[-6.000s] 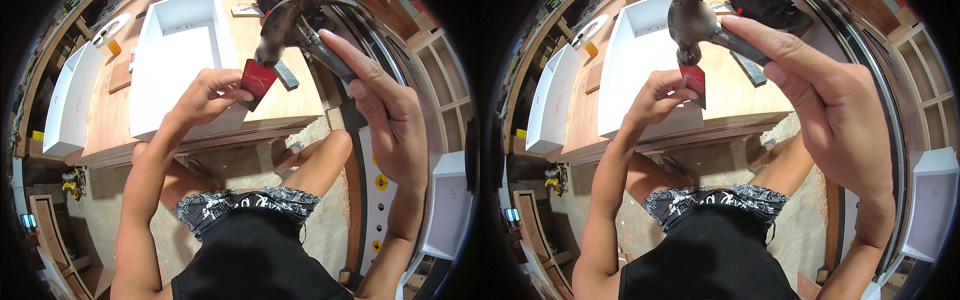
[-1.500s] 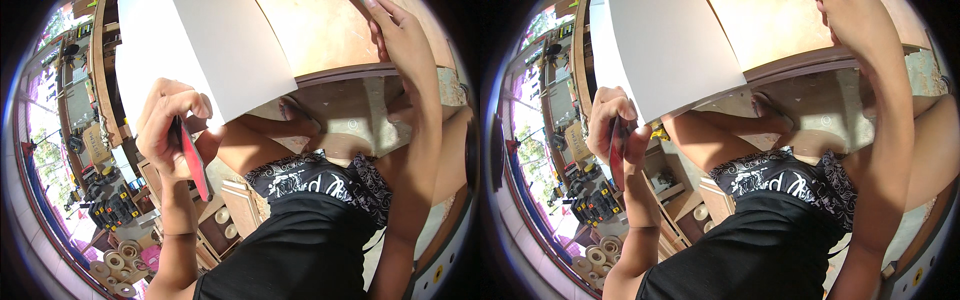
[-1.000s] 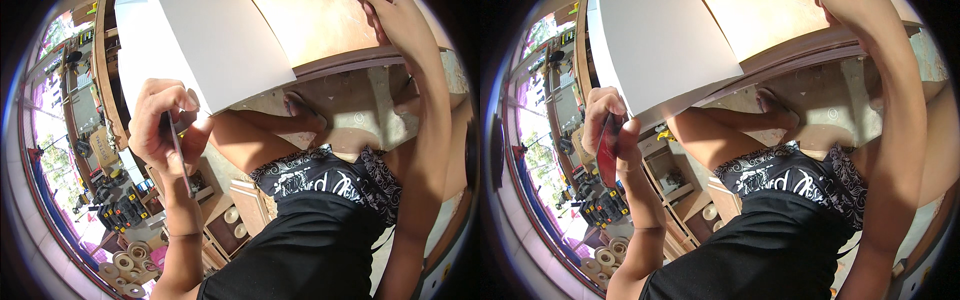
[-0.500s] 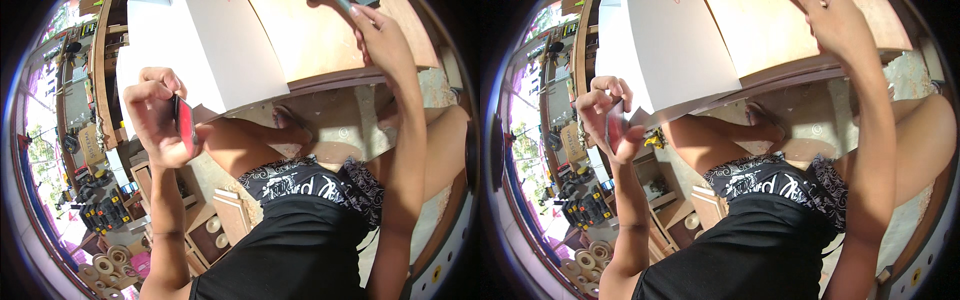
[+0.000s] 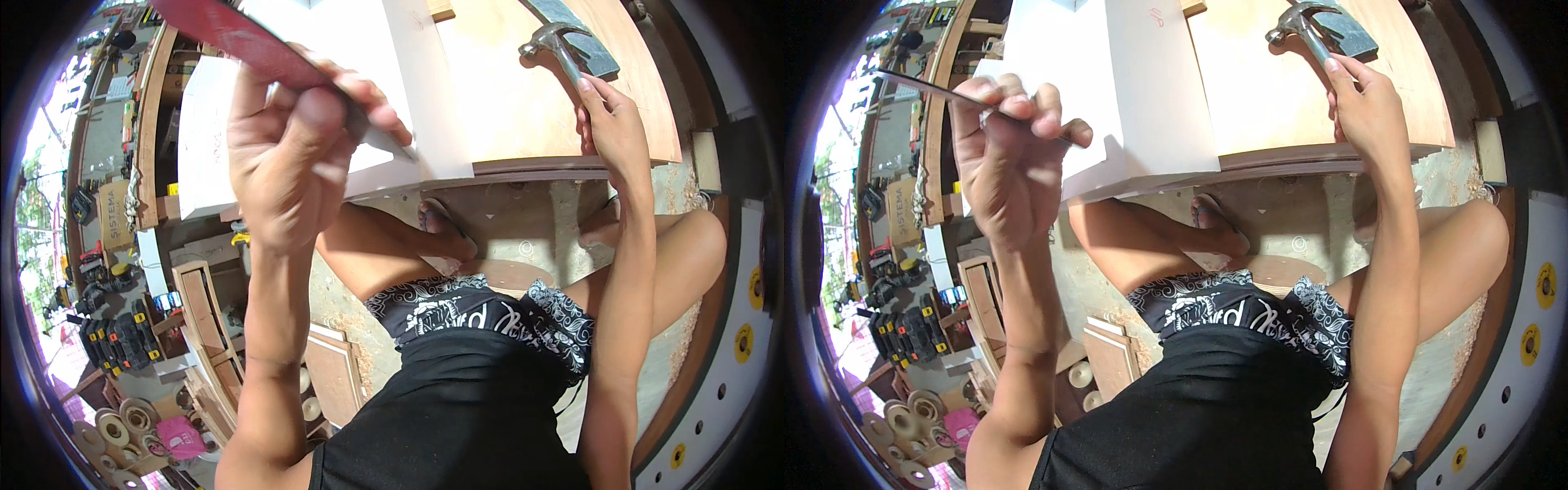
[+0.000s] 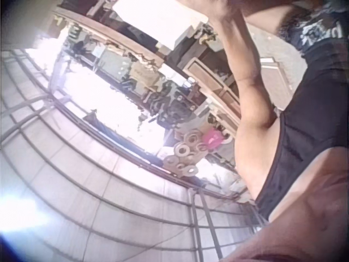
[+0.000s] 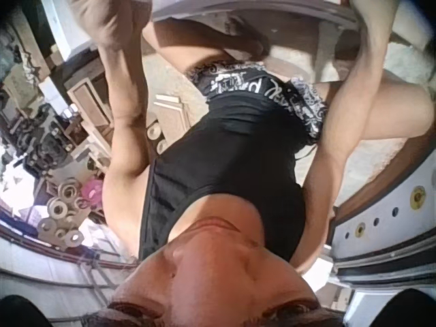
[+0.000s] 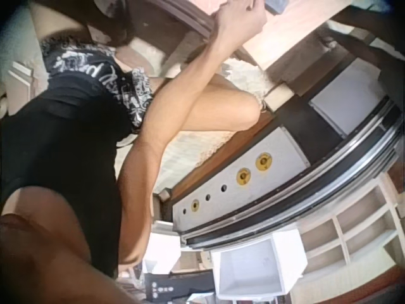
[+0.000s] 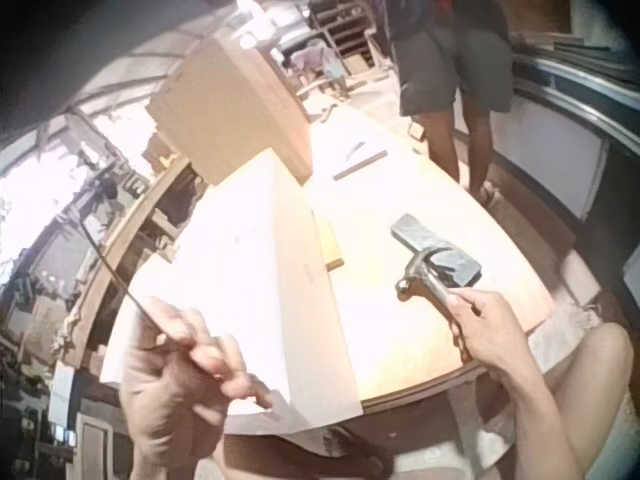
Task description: The person assembles a white wooden box by sanding edges and hammering nails. They use a sanding block to smooth the edges and a hammer to drive nails into the box structure.
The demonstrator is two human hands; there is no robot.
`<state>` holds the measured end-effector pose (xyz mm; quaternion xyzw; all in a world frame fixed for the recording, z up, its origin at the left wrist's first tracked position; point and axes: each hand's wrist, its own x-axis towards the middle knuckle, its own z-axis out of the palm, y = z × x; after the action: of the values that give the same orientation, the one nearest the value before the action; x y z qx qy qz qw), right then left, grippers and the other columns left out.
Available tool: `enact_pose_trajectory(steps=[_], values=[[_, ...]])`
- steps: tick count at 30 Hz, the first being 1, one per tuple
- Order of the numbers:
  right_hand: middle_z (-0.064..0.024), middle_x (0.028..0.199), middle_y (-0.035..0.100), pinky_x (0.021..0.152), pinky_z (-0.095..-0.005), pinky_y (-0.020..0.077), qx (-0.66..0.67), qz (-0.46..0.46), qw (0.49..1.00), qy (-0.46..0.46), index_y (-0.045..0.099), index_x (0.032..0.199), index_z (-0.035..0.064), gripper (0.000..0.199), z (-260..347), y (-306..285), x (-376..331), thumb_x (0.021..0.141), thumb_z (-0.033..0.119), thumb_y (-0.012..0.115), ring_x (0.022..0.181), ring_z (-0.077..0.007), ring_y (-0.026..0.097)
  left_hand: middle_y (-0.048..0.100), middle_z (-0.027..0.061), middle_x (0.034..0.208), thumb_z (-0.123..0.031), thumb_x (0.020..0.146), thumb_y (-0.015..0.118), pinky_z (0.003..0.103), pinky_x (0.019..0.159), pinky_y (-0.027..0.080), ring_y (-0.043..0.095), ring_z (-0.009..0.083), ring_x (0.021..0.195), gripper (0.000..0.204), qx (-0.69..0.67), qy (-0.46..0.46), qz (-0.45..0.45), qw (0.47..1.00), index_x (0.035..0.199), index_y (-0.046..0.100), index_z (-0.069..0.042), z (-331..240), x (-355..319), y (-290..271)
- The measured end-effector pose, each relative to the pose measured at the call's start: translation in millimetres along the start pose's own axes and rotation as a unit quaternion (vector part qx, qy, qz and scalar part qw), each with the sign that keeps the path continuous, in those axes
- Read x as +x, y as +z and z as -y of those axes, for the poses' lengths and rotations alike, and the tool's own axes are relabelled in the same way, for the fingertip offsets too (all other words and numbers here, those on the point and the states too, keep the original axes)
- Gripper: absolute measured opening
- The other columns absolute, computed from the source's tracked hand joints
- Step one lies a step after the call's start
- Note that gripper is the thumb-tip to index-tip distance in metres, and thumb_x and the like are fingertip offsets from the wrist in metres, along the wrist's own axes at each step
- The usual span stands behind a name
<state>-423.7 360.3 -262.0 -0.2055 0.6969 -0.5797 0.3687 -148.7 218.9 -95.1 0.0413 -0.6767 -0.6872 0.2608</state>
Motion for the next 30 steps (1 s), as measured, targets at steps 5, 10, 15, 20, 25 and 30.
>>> enact_pose_trajectory(steps=[5,10,15,20,25,30], values=[[0.0036,0.07,0.055,0.048,-0.025,0.0424,-0.002,0.002,1.0,0.002,0.069,0.141,0.0013,0.041,-1,0,0,0.113,0.029,0.059,0.053,-0.0048,0.049,0.065,0.0118,0.114,-0.017,0.114,0.054,0.05,0.086,0.065,0.067,0.0257,0.101,0.023,-0.035,-0.045,-0.012,0.998,0.132,0.054,-0.003,18,3,-1],[0.0043,0.071,0.055,0.048,-0.0241,0.0423,-0.006,-0.002,1.0,-0.002,0.07,0.141,0.0024,0.039,-3,2,1,0.113,0.028,0.058,0.053,-0.0042,0.048,0.065,0.0121,0.112,-0.021,0.116,0.05,0.048,0.084,0.059,0.066,0.0245,0.097,0.024,-0.089,-0.035,-0.005,0.995,0.13,0.055,-0.003,29,3,-2],[0.0042,0.071,0.056,0.048,-0.0239,0.0429,-0.014,-0.004,1.0,-0.004,0.069,0.141,0.0024,0.04,-6,0,2,0.113,0.029,0.058,0.054,-0.0044,0.049,0.065,0.012,0.113,-0.018,0.117,0.048,0.044,0.085,0.051,0.063,0.0222,0.094,0.02,-0.101,-0.026,0.028,0.994,0.129,0.055,-0.004,33,4,-5],[0.0037,0.071,0.056,0.049,-0.0236,0.0434,-0.016,0.0,1.0,-0.006,0.069,0.141,0.0023,0.041,-5,0,2,0.113,0.03,0.059,0.054,-0.0046,0.05,0.065,0.0124,0.113,-0.017,0.116,0.049,0.043,0.086,0.05,0.063,0.0222,0.094,0.018,-0.085,-0.023,0.043,0.995,0.129,0.056,-0.005,31,2,-5],[0.0035,0.071,0.056,0.049,-0.024,0.0437,-0.016,0.002,1.0,-0.004,0.069,0.141,0.0023,0.041,-5,0,2,0.113,0.031,0.059,0.053,-0.0045,0.049,0.066,0.0126,0.112,-0.016,0.115,0.052,0.045,0.088,0.051,0.065,0.0239,0.094,0.016,-0.079,0.018,0.078,0.994,0.126,0.057,-0.005,40,-1,-16],[0.0035,0.07,0.057,0.049,-0.0243,0.0437,-0.013,0.006,1.0,0.002,0.069,0.14,0.0025,0.04,-4,2,2,0.113,0.031,0.059,0.054,-0.0045,0.049,0.066,0.0122,0.111,-0.018,0.114,0.054,0.05,0.097,0.053,0.068,0.0261,0.096,0.016,-0.051,0.037,0.084,0.995,0.124,0.057,-0.005,39,-5,-18]])
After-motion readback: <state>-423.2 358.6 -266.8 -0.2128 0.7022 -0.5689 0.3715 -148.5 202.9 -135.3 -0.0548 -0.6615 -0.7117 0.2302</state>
